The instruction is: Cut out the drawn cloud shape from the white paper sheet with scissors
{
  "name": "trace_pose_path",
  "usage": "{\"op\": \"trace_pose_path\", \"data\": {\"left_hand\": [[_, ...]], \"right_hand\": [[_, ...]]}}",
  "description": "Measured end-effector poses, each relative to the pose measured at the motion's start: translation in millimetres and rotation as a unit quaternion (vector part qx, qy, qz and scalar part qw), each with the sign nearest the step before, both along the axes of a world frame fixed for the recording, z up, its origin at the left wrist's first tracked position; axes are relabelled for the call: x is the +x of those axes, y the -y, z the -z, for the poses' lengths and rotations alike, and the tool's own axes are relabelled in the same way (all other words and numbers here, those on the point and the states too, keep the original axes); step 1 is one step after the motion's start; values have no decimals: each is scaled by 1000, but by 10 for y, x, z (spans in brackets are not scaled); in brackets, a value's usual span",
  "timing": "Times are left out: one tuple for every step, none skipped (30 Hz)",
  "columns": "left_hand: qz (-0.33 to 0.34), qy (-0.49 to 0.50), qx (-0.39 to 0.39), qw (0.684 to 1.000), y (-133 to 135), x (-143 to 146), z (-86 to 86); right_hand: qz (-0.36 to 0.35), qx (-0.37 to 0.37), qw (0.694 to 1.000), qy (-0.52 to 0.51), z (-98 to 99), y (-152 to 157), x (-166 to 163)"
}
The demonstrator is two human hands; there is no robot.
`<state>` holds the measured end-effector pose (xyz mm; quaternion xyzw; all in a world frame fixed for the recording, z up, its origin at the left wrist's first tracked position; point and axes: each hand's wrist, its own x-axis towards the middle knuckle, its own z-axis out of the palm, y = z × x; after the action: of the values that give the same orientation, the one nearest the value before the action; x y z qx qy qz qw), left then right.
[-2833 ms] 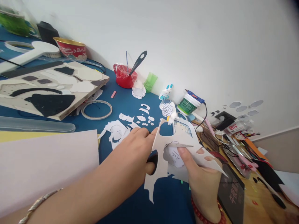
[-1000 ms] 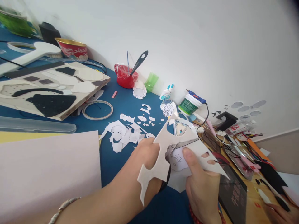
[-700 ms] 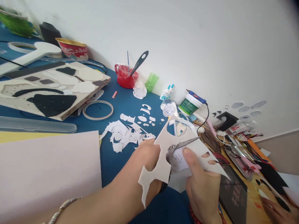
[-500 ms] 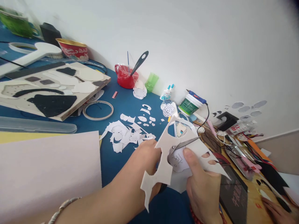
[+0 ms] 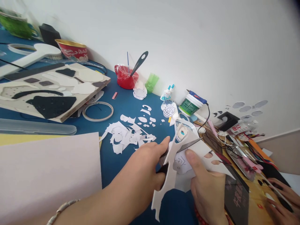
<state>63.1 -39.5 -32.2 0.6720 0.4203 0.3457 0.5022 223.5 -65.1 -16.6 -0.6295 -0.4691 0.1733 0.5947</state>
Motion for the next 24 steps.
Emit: {"op": "trace_pose_path", "data": {"left_hand": [[1, -11, 0, 1000, -11, -13, -28], [-1, -22, 0, 1000, -21, -25, -53], [-5, -31, 4, 999, -31, -36, -72], [-7, -36, 13, 999, -41, -46, -87], [-7, -37, 24, 999, -50, -54, -96], [-8, -40, 37, 998, -60, -59, -102], [-5, -47, 47, 998, -70, -61, -106], [-3, -60, 50, 997, -80, -60, -108], [-3, -77, 46, 996, -88, -56, -110], [-4, -94, 36, 995, -93, -50, -112], [-6, -106, 24, 994, -95, -45, -114], [-5, -110, 14, 994, -91, -43, -116], [-4, -107, 6, 994, -83, -44, -119], [-6, -99, 4, 995, -70, -50, -122], [-9, -89, 7, 996, -54, -60, -125], [-10, -81, 13, 997, -37, -74, -128], [-9, -76, 21, 997, -21, -89, -131], [-8, -73, 29, 997, -7, -105, -135], [-10, -72, 36, 997, 4, -117, -140], [-10, -74, 43, 996, 11, -126, -145], [-12, -76, 50, 996, 13, -130, -150], [-12, -77, 58, 995, 9, -130, -154], [-10, -78, 65, 995, 1, -127, -156], [-7, -79, 71, 994, -11, -122, -156]], "right_hand": [[-8, 5, 1000, 5, -15, -4, 3], [-18, 14, 1000, 8, -35, -9, 3], [-30, 25, 999, 10, -57, -15, 3], [-39, 38, 998, 12, -80, -21, 2], [-45, 51, 998, 15, -104, -26, 3], [-49, 61, 997, 20, -128, -30, 6], [-55, 66, 996, 28, -151, -33, 14], [-65, 67, 995, 37, -172, -35, 26], [-77, 65, 994, 46, -191, -35, 43], [-92, 61, 992, 56, -207, -35, 64], [-108, 56, 990, 66, -222, -35, 89], [-122, 50, 988, 78, -234, -34, 116], [-134, 43, 986, 90, -243, -34, 144], [-146, 35, 983, 104, -250, -33, 171], [-157, 28, 980, 117, -255, -31, 195], [-166, 22, 977, 130, -257, -30, 214], [-169, 18, 975, 140, -258, -29, 227], [-168, 15, 974, 151, -256, -28, 234], [-165, 15, 973, 163, -253, -28, 236], [-161, 16, 971, 173, -248, -30, 232], [-157, 17, 970, 182, -242, -32, 225], [-157, 19, 970, 186, -234, -35, 216], [-159, 20, 970, 185, -226, -39, 206], [-164, 19, 970, 178, -217, -42, 196]]}}
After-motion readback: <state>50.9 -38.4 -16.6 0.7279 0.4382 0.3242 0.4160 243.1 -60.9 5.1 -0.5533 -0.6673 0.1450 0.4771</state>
